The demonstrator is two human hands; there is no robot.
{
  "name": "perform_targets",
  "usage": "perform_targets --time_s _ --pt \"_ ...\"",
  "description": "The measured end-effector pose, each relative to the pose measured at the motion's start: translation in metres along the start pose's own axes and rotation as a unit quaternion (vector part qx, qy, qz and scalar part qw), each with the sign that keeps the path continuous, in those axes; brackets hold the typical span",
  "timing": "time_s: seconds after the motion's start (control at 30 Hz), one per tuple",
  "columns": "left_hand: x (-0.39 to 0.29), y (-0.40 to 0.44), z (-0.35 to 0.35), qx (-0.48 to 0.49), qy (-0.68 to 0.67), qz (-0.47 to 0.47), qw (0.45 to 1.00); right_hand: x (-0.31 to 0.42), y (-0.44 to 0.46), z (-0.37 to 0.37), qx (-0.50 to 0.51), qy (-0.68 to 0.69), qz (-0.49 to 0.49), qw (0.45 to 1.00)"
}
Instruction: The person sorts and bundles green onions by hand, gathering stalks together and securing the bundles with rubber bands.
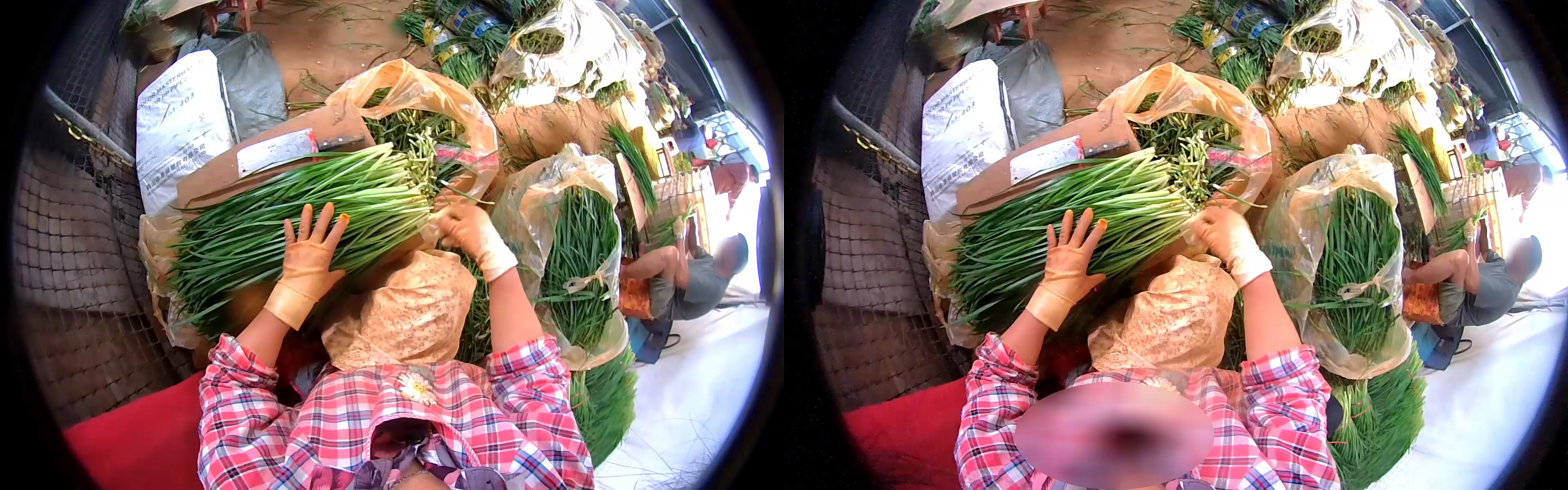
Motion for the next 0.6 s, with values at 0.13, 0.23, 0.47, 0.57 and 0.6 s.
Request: perform_targets --time_s 0.13,0.23,0.47,0.57,0.6 --pt "-0.015 0.002 -0.001 -0.01 -0.013 -0.019 1.0 0.042 -0.009 0.049 0.232 -0.287 -0.043 0.928" --pt "-0.017 0.003 0.009 -0.026 -0.02 -0.017 0.999 0.035 0.018 0.1 0.279 -0.334 -0.052 0.899" --pt "0.002 0.029 0.0 -0.003 0.036 -0.035 0.999 0.053 0.034 0.117 0.207 -0.257 -0.115 0.937" --pt "0.021 0.035 0.008 0.018 0.079 -0.009 0.997 0.033 0.032 0.096 0.216 -0.146 -0.176 0.949" --pt "0.024 0.037 0.008 0.022 0.082 -0.007 0.996 0.032 0.027 0.08 0.202 -0.142 -0.165 0.955"
Point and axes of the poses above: each hand's wrist, its own y-axis towards the middle knuckle, its own z-axis out of the palm, x = y × z, the point moved 1 cm from there along y, towards the middle knuckle, and after that the axes turned 4 degrees about -y, right-handed, at the moved point
